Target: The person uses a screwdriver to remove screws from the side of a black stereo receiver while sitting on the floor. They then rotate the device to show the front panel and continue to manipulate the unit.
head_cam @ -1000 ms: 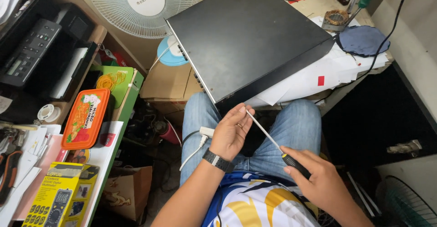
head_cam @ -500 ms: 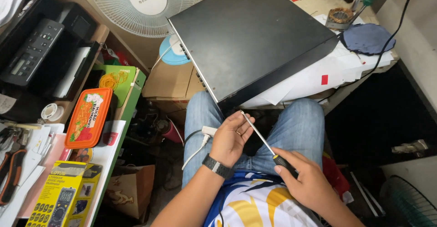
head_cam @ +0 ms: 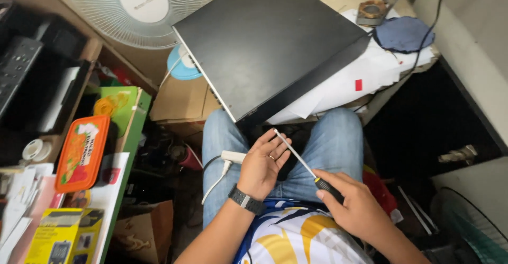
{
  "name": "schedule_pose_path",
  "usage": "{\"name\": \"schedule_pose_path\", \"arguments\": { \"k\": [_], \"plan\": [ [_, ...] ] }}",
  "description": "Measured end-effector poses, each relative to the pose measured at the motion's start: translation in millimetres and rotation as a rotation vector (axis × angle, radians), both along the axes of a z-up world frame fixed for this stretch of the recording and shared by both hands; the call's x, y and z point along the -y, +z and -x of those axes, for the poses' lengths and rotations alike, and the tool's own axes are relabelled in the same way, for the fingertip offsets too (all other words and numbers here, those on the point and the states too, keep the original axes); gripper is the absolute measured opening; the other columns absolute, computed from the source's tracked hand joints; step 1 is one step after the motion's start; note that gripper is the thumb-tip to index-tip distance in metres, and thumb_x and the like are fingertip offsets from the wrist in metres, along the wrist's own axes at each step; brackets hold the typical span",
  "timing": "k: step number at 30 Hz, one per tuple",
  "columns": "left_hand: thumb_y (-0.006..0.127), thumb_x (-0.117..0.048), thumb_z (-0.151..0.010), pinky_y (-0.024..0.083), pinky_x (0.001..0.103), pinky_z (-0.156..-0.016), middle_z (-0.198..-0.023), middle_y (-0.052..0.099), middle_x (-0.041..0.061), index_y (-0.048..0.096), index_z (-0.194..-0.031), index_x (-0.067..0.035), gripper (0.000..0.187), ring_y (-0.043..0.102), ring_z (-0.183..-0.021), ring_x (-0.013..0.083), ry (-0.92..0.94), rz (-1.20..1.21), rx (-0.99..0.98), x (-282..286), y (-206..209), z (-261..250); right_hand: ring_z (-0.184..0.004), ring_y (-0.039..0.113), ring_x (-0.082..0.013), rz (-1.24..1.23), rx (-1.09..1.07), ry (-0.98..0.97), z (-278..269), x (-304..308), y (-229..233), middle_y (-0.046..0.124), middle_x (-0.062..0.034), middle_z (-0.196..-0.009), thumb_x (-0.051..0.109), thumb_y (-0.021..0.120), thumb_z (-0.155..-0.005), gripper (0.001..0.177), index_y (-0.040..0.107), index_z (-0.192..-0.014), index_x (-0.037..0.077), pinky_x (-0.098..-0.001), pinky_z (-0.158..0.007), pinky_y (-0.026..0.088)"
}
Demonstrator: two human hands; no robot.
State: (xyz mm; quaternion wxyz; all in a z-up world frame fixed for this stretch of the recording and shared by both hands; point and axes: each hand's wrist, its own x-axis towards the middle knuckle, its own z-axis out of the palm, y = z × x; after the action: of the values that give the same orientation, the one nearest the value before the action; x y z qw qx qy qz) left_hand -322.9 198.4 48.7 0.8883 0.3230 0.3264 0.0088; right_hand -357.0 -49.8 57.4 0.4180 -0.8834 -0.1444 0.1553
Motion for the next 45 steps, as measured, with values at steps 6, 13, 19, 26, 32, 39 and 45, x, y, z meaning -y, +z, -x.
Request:
{"name": "schedule_pose_path", "arguments": {
  "k": [6, 13, 19, 26, 32, 39, 45],
  "plan": [
    [0.068, -0.012, -0.105, 0.059, 0.041, -0.115, -0.142, 0.08, 0.009, 0.053, -0.178, -0.019, 0.075, 0.078, -0.131, 0.0282, -0.235, -0.01, 0.16, 31, 21, -63, -0.054, 0.054, -0.0128, -0.006, 0.198, -0.082, -46, 29, 9, 0.086, 0.0006, -0.115, 0.026, 0.077, -0.101, 0.055, 0.077, -0.157, 0.025, -0.031, -0.051, 0.049],
    [0.066, -0.009, -0.114, 0.057, 0.043, -0.121, -0.16, 0.071, 0.009, 0.05, -0.18, -0.029, 0.07, 0.071, -0.146, 0.0275, -0.339, -0.016, 0.226, 39, 1, -118, -0.108, 0.083, -0.04, 0.044, 0.396, -0.116, -90, 39, 31, 0.085, -0.0141, -0.114, 0.021, 0.08, -0.1, 0.05, 0.082, -0.15, 0.028, -0.051, -0.091, 0.067],
    [0.073, -0.007, -0.108, 0.069, 0.04, -0.102, -0.142, 0.083, 0.01, 0.061, -0.172, -0.029, 0.069, 0.083, -0.126, 0.0274, -0.28, 0.06, 0.223, 33, -15, -131, -0.102, 0.084, -0.0409, 0.042, 0.312, -0.091, -97, 41, 44, 0.085, -0.0159, -0.112, 0.021, 0.075, -0.106, 0.048, 0.082, -0.152, 0.026, -0.0521, -0.089, 0.066],
    [0.075, -0.007, -0.107, 0.071, 0.039, -0.098, -0.14, 0.085, 0.012, 0.064, -0.168, -0.027, 0.066, 0.084, -0.124, 0.0276, -0.241, 0.069, 0.216, 26, -27, -141, -0.102, 0.084, -0.0398, 0.053, 0.237, -0.07, -105, 39, 46, 0.085, -0.0164, -0.117, 0.023, 0.073, -0.108, 0.047, 0.08, -0.155, 0.024, -0.0483, -0.086, 0.066],
    [0.074, -0.007, -0.108, 0.071, 0.039, -0.098, -0.139, 0.085, 0.012, 0.066, -0.167, -0.026, 0.063, 0.085, -0.124, 0.0275, -0.231, 0.078, 0.208, 27, -26, -144, -0.106, 0.083, -0.0404, 0.078, 0.224, -0.069, -105, 38, 53, 0.085, -0.0155, -0.12, 0.023, 0.073, -0.108, 0.049, 0.079, -0.156, 0.027, -0.0495, -0.088, 0.066],
    [0.076, -0.005, -0.105, 0.075, 0.038, -0.084, -0.127, 0.088, 0.012, 0.073, -0.155, -0.023, 0.053, 0.088, -0.107, 0.0265, -0.232, 0.088, 0.242, 21, -46, -164, -0.108, 0.078, -0.0539, 0.116, 0.399, 0.007, -115, 37, 44, 0.081, -0.0267, -0.111, 0.022, 0.077, -0.103, 0.047, 0.081, -0.15, 0.02, -0.0629, -0.095, 0.062],
    [0.079, -0.006, -0.103, 0.075, 0.038, -0.089, -0.131, 0.087, 0.011, 0.074, -0.152, -0.021, 0.051, 0.088, -0.112, 0.026, -0.218, 0.076, 0.214, 17, -53, -170, -0.112, 0.079, -0.0487, 0.13, 0.397, 0.021, -114, 37, 48, 0.081, -0.0237, -0.112, 0.021, 0.074, -0.105, 0.047, 0.08, -0.152, 0.02, -0.0568, -0.101, 0.061]
  ]
}}
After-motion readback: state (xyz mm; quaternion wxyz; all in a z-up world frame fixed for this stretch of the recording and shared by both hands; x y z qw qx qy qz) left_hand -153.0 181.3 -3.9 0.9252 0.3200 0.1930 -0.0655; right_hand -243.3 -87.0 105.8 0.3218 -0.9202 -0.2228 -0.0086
